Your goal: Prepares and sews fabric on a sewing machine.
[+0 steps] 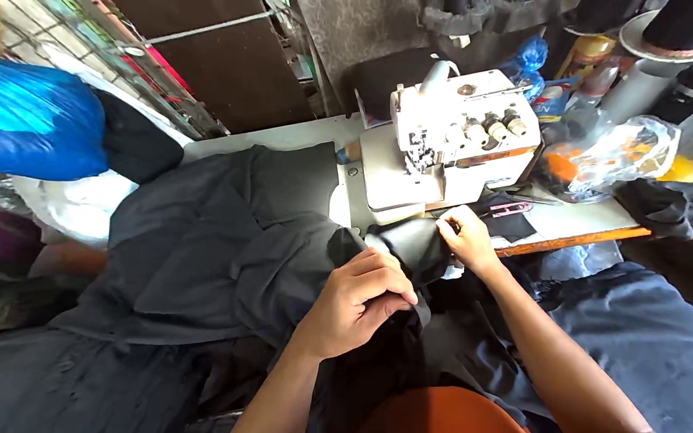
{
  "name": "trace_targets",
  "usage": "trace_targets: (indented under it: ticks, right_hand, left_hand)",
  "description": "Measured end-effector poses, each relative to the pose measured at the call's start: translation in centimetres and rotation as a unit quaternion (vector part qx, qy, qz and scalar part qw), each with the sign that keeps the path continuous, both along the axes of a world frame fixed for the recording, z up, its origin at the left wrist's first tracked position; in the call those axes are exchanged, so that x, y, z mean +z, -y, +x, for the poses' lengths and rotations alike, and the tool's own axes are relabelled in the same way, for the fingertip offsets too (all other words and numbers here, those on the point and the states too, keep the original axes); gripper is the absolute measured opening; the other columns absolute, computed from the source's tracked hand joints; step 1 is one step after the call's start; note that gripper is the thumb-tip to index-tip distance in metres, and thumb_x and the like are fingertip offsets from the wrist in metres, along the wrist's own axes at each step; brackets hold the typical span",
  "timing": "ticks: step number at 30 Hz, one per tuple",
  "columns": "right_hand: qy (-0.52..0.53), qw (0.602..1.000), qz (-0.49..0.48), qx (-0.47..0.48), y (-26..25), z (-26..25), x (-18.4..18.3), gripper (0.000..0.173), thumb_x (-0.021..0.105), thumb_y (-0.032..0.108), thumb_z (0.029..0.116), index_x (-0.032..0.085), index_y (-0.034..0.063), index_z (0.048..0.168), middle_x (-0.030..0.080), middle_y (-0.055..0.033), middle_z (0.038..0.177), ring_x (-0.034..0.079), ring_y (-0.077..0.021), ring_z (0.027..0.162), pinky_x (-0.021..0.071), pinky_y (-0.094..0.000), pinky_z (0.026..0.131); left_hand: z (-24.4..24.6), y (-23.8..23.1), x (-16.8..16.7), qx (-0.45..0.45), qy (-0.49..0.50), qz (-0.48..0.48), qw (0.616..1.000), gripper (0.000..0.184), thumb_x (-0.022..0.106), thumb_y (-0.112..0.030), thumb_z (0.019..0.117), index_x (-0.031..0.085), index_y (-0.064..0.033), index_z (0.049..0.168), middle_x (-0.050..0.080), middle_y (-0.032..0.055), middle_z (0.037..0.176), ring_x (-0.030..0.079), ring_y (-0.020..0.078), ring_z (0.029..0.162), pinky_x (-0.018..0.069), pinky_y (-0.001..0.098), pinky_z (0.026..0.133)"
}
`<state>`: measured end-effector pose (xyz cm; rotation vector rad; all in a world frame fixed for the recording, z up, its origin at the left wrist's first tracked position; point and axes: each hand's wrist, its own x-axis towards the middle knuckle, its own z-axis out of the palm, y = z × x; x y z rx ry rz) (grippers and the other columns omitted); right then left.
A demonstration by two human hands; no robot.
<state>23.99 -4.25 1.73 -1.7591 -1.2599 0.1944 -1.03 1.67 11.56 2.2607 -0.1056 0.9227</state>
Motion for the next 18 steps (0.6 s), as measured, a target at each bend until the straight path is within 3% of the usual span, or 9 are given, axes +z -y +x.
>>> trace_targets:
  ticks: [2, 4, 8, 12, 14, 18]
  right_hand:
    - [-0.013, 1.0, -0.003, 0.007, 0.2, 0.2, 0.8, 0.023, 0.058, 0.015, 0.0991, 0.069, -0.0042, 0.095, 0.067, -0.0183, 0.095, 0.066, -0.0299, 0.092, 0.0531, -0.0478, 0.084]
    - [-0.025, 1.0, -0.001, 0.014, 0.3, 0.3, 1.1, 0.022, 0.057, 0.015, 0.1005, 0.069, -0.0034, 0.097, 0.068, -0.0171, 0.095, 0.067, -0.0258, 0.091, 0.0541, -0.0434, 0.084]
    - [-0.143, 0.989, 0.025, 0.028, 0.8, 0.2, 1.9, 0.019, 0.058, 0.018, 0.1022, 0.069, 0.0026, 0.102, 0.069, -0.0052, 0.091, 0.064, -0.0073, 0.083, 0.0539, -0.0285, 0.079]
    - [-0.241, 0.96, 0.122, 0.066, 2.1, -1.2, 4.5, 0.009, 0.063, 0.012, 0.0985, 0.069, 0.0077, 0.103, 0.071, 0.0029, 0.088, 0.067, -0.0005, 0.077, 0.0567, -0.0189, 0.071]
    - [-0.246, 0.948, 0.171, 0.109, 2.6, -2.2, 5.7, 0.003, 0.067, 0.009, 0.0951, 0.069, 0.0081, 0.098, 0.071, 0.0039, 0.085, 0.068, -0.0012, 0.077, 0.0583, -0.0194, 0.072]
    - [-0.239, 0.93, 0.219, 0.172, 3.2, -4.8, 6.8, 0.005, 0.074, 0.007, 0.0899, 0.071, 0.0053, 0.094, 0.072, 0.0039, 0.084, 0.067, -0.0003, 0.076, 0.058, -0.0193, 0.073]
  left_hand:
    - [0.4, 0.3, 1.1, -0.021, 0.012, -0.003, 1.0, 0.016, 0.064, -0.021, 0.102, 0.069, -0.0075, 0.095, 0.068, 0.0024, 0.097, 0.064, 0.0116, 0.105, 0.0531, 0.0277, 0.096]
    - [0.7, 0.3, 1.6, -0.034, 0.021, -0.005, 0.999, 0.015, 0.063, -0.019, 0.1026, 0.068, -0.0065, 0.098, 0.068, 0.0026, 0.098, 0.064, 0.0085, 0.1, 0.0539, 0.0236, 0.09]
    - [0.5, 1.1, 2.4, -0.095, 0.023, -0.045, 0.994, 0.016, 0.062, -0.02, 0.1034, 0.065, -0.0058, 0.097, 0.066, 0.0007, 0.096, 0.063, 0.0034, 0.096, 0.0527, 0.0179, 0.085]
    - [0.5, 2.5, 2.9, -0.177, 0.012, -0.105, 0.978, 0.016, 0.068, -0.019, 0.0994, 0.066, -0.0039, 0.093, 0.066, 0.0017, 0.092, 0.063, 0.0046, 0.091, 0.0527, 0.0185, 0.08]
    - [1.1, 2.6, 2.4, -0.15, 0.003, -0.091, 0.984, 0.018, 0.07, -0.019, 0.0978, 0.067, -0.0031, 0.091, 0.068, 0.0026, 0.091, 0.065, 0.0053, 0.091, 0.054, 0.0188, 0.081]
    - [3.3, 1.6, 0.0, 0.018, -0.011, -0.074, 0.997, 0.02, 0.073, -0.022, 0.0952, 0.071, -0.0027, 0.092, 0.069, 0.0022, 0.089, 0.065, 0.0035, 0.087, 0.055, 0.0179, 0.08]
